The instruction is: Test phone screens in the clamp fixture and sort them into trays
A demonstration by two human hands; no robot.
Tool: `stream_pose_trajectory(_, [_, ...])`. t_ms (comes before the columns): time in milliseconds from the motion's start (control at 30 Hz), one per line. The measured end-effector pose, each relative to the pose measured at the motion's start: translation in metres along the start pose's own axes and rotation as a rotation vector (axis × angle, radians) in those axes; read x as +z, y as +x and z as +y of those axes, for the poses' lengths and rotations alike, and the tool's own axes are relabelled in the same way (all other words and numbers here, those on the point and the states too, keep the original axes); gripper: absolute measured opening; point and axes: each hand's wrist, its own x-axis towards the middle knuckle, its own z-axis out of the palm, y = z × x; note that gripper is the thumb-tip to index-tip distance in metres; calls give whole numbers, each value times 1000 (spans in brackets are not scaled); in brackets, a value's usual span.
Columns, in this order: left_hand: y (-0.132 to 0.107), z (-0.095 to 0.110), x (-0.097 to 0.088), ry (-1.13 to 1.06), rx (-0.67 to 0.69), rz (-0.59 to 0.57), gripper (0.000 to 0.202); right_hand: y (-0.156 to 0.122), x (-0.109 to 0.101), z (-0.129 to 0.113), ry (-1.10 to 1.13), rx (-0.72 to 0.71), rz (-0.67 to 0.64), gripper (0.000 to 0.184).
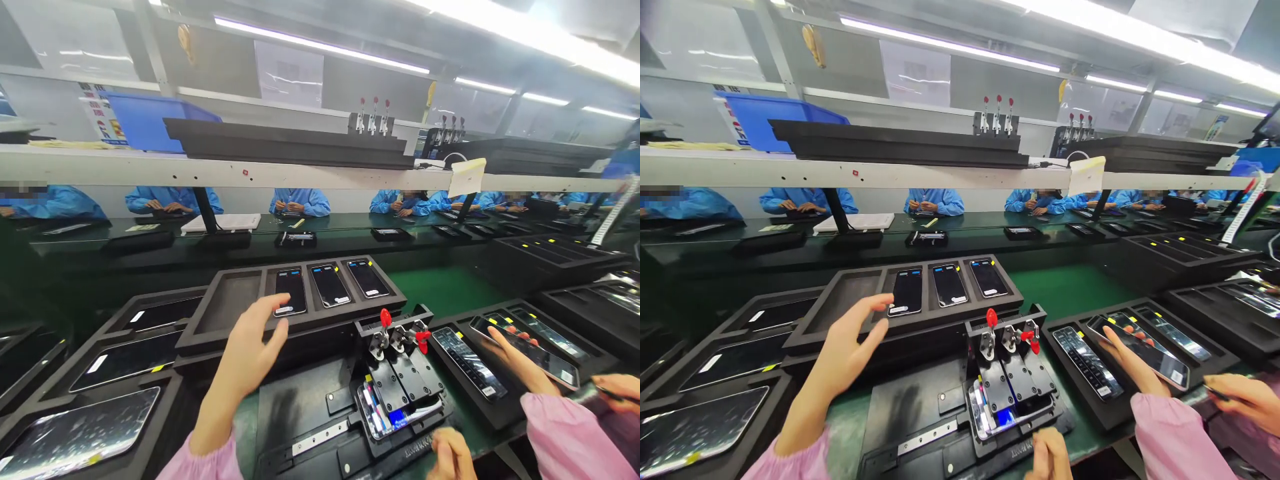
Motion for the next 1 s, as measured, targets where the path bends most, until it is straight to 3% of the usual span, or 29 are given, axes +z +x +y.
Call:
stream_pose_trajectory(67, [-39, 12, 12, -38, -18, -176, 45, 8, 8, -5, 16, 89, 47, 16])
stream_pose_trajectory(167, [-88, 18, 45, -101, -56, -495, 65, 41, 18, -10, -61, 90, -139, 25])
stream_pose_trajectory(267, [-119, 21, 83, -107, -75, -592, 77, 73, 27, -2, -136, 99, -167, 36])
stream_pose_trajectory(433, [-130, 43, 121, -83, 18, -614, 97, 101, 39, 22, -85, 211, -202, 50])
stream_pose_trajectory(600, [-117, 58, 139, -71, 19, -608, 103, 120, 43, 27, -48, 177, -416, 47])
stream_pose_trajectory(767, [-110, 58, 150, -60, 47, -538, 97, 125, 45, 17, -99, 131, -431, 50])
stream_pose_trajectory(867, [-108, 58, 149, -66, 58, -520, 97, 132, 31, -3, -168, 101, -348, 60])
stream_pose_trajectory(1000, [-113, 47, 133, -70, 52, -519, 95, 137, -9, -41, -148, 84, -57, 67])
